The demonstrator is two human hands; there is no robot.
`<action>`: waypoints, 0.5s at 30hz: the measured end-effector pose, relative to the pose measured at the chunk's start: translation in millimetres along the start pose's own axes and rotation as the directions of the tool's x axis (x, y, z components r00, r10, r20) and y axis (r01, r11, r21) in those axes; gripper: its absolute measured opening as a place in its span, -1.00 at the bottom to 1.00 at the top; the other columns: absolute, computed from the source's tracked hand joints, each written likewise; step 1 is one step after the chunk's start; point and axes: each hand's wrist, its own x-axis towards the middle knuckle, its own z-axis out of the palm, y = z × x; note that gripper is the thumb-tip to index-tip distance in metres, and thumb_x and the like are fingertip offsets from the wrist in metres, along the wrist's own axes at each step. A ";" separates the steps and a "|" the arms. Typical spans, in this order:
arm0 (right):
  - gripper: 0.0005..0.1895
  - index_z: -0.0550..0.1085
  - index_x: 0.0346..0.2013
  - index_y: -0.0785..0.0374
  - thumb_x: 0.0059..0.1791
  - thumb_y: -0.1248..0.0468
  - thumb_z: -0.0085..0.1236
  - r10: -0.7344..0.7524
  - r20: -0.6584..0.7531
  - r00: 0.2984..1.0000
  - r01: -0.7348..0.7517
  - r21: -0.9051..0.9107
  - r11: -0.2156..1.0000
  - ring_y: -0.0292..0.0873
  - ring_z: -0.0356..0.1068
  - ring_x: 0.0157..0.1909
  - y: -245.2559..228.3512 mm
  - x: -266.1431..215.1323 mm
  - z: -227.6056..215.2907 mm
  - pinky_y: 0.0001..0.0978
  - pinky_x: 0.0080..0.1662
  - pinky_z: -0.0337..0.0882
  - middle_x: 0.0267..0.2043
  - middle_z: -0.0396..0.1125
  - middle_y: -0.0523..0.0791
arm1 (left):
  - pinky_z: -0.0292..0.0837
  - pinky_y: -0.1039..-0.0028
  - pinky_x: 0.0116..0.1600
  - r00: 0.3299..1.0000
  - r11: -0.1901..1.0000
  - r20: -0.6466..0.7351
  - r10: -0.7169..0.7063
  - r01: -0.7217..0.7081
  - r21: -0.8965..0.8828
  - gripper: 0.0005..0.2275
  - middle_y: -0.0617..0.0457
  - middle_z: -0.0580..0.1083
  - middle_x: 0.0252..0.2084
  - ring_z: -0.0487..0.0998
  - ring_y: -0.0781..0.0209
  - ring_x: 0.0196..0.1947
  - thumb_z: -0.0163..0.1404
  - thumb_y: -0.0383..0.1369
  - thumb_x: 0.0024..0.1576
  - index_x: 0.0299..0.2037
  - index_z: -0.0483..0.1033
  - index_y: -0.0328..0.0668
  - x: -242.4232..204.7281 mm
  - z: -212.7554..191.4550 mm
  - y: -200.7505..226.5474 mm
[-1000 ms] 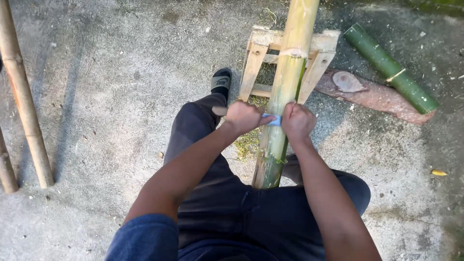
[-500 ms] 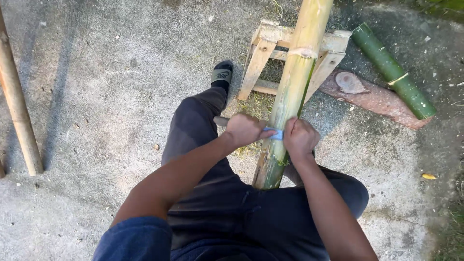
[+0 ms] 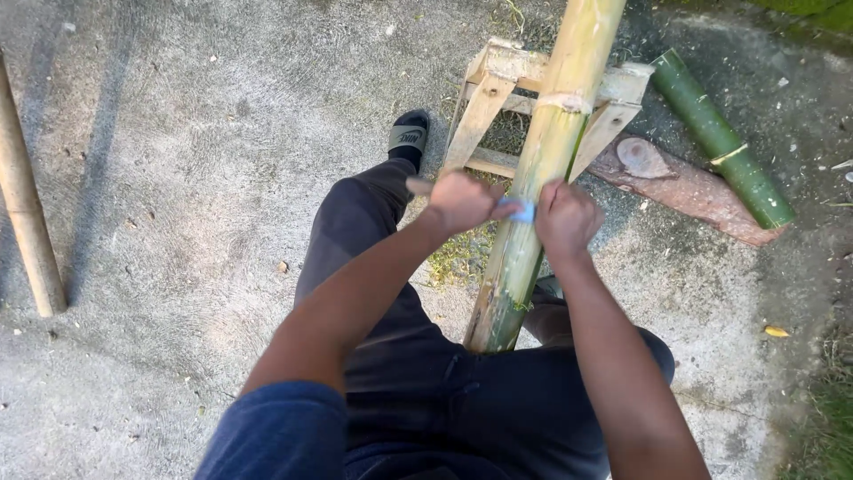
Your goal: The recorder uses a knife to strip the outer layer and nodes off a bamboo stalk.
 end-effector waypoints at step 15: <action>-0.59 0.42 -0.65 0.27 0.11 0.32 0.05 -0.084 -0.029 0.996 0.085 0.032 0.996 0.04 0.29 -0.64 -7.8 16.4 -8.1 -0.07 -0.46 0.29 -0.62 0.30 0.03 | 0.43 0.25 -0.55 0.999 1.000 -0.051 0.002 -0.003 -0.029 -0.47 0.04 0.50 -0.66 0.53 0.10 -0.73 -0.17 0.16 0.22 -0.52 0.54 -0.09 7.7 12.7 -9.4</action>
